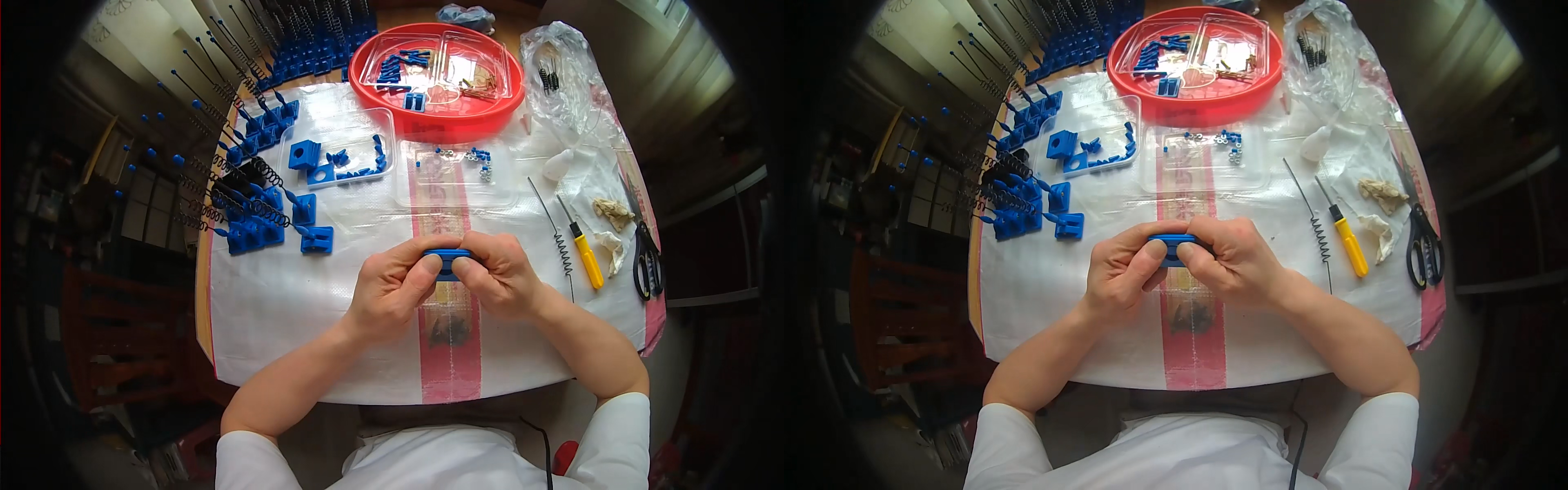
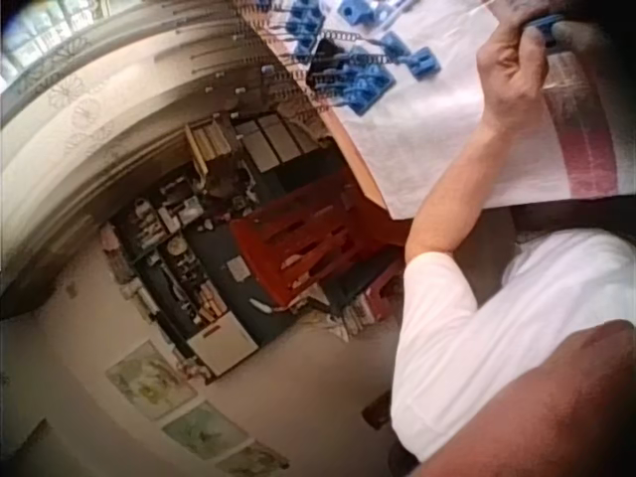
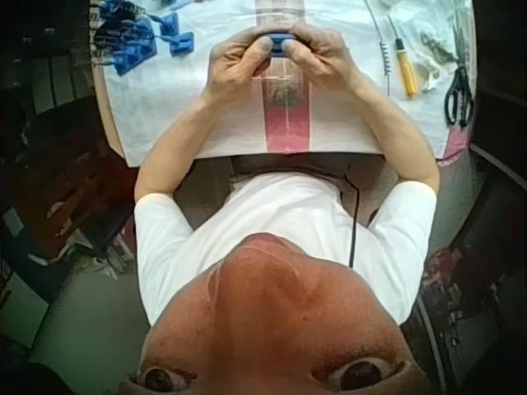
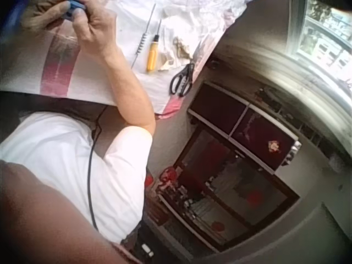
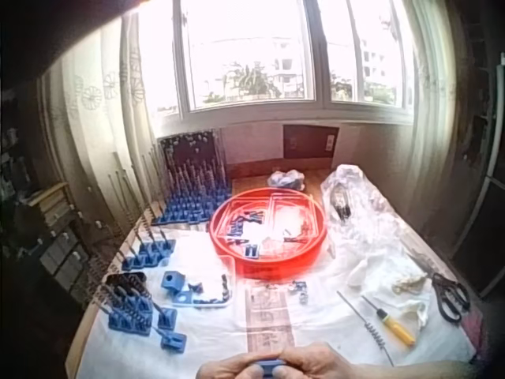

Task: The recorder assembles small blue plastic blocks with springs and other components on a workspace.

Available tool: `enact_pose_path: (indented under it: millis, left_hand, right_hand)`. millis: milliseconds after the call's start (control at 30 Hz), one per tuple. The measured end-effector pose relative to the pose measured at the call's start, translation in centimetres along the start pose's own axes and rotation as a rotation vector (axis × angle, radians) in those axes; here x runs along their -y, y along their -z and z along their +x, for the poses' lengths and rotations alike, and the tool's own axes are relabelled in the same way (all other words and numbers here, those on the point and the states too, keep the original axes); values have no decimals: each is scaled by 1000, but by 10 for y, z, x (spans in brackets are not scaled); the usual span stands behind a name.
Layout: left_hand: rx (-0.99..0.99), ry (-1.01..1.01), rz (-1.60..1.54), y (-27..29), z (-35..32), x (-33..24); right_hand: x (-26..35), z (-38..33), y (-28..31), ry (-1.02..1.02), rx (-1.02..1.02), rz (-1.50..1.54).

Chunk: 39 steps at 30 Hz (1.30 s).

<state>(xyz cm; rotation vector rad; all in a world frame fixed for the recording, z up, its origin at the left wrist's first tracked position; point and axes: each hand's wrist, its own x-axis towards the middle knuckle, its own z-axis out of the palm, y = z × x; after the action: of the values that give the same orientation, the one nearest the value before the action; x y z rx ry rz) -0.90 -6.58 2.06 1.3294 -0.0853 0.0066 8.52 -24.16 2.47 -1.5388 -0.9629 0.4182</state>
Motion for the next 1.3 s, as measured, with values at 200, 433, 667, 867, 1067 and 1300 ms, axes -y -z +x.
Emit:
enact_pose_path:
  millis: [200,433,667,867,1067,1300]
  left_hand:
    - [9,6,-25,1,2,1]
    - [-4,-10,-66,-3,2,-8]
    - [-45,44,-35,0,3,-5]
    - [-43,28,-46,0,4,-2]
    - [-147,24,-193,-1,8,1]
    - [-340,-9,-97,2,13,10]
  right_hand:
    - [-4,0,-2,-5,-25,-12]
    - [-11,3,2,17,-24,36]
    - [-4,2,0,-78,-4,52]
    - [-16,1,-1,-55,-6,110]
    - [-8,4,-5,-100,-41,84]
    - [-5,6,-3,-242,-28,61]
